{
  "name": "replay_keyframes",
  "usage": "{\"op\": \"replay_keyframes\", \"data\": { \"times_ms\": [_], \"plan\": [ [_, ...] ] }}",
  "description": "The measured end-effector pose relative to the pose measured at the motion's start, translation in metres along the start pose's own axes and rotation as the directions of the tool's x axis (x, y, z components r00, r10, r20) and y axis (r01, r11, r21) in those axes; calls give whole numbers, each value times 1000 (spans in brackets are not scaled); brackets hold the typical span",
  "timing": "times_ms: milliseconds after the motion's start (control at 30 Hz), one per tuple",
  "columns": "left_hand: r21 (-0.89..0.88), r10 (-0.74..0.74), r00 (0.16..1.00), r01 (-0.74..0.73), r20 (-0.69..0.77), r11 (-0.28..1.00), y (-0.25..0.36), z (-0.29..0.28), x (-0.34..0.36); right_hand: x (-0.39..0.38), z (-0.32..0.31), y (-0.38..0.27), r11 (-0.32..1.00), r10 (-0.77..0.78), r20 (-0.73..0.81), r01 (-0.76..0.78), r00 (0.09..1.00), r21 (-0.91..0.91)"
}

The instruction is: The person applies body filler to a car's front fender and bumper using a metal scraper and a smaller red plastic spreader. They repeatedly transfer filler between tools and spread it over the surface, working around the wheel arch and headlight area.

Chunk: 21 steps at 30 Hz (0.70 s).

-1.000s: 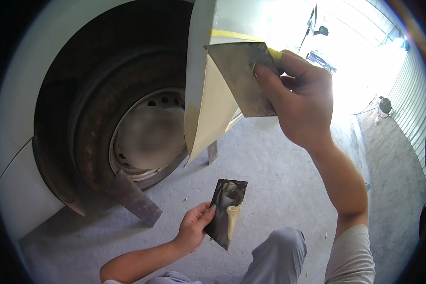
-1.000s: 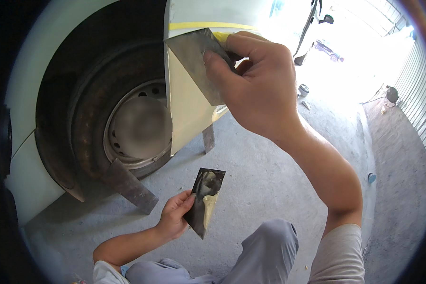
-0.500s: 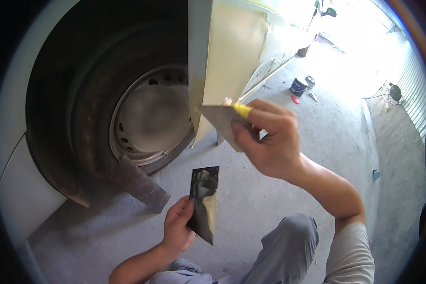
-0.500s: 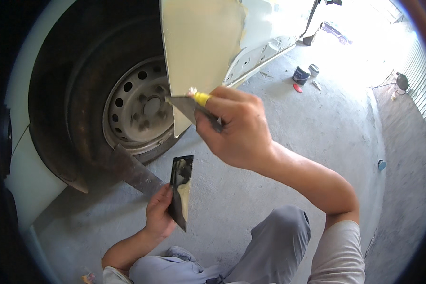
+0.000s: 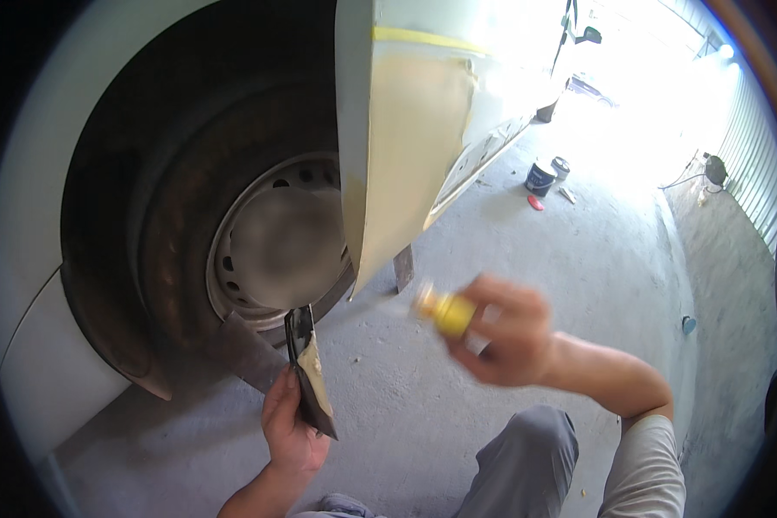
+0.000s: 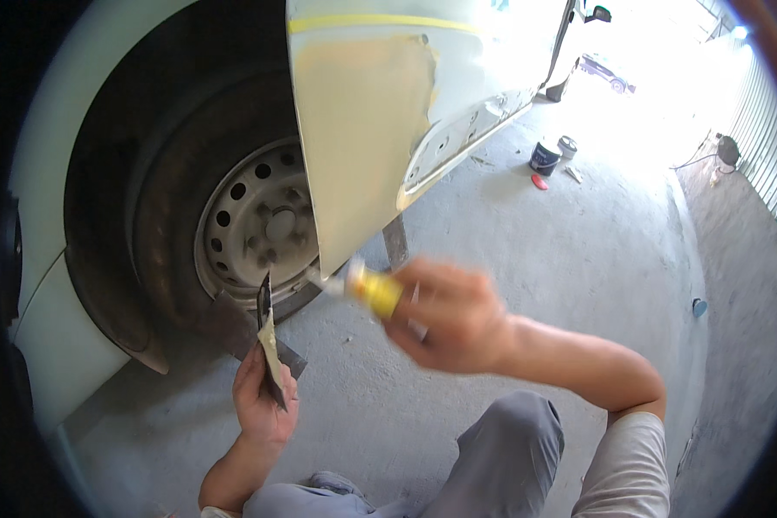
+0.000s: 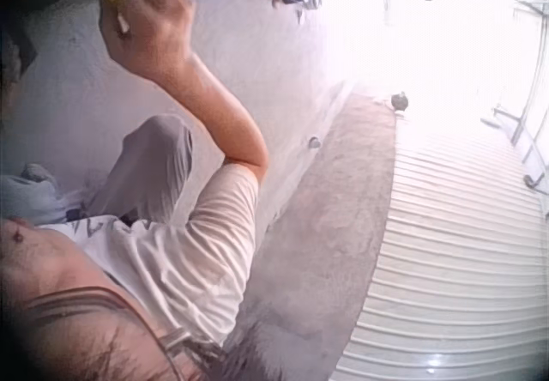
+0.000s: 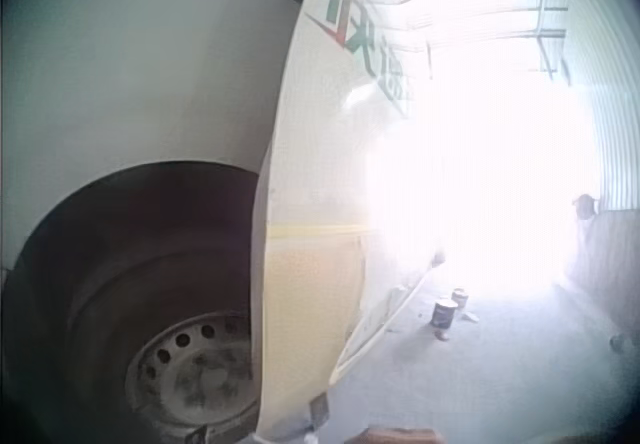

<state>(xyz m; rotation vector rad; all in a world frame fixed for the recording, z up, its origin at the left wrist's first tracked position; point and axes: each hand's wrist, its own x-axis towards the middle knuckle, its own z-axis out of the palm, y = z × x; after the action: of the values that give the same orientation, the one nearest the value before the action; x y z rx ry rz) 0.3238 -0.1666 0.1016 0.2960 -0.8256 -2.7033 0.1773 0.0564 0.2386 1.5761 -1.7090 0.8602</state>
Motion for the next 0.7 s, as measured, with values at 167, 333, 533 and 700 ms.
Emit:
{"op": "replay_keyframes", "data": {
  "times_ms": [167, 333, 533, 700],
  "plan": [
    [64, 4, 999, -2, -40, 998, -6, 11, 3, 84, -53, 24, 935, 339, -238, -353, 910, -19],
    [34, 35, 979, -28, -202, 999, -5, 16, 2, 114, -52, 19, 923, 373, -110, -380, 921, -56],
    [121, 49, 994, -38, -95, 992, -4, -5, -1, 49, -9, 28, 895, 445, -109, -446, 889, 10],
    [127, 34, 993, -19, -113, 992, -6, -16, -1, -7, 36, 29, 922, 385, 11, -385, 923, 41]
  ]
}}
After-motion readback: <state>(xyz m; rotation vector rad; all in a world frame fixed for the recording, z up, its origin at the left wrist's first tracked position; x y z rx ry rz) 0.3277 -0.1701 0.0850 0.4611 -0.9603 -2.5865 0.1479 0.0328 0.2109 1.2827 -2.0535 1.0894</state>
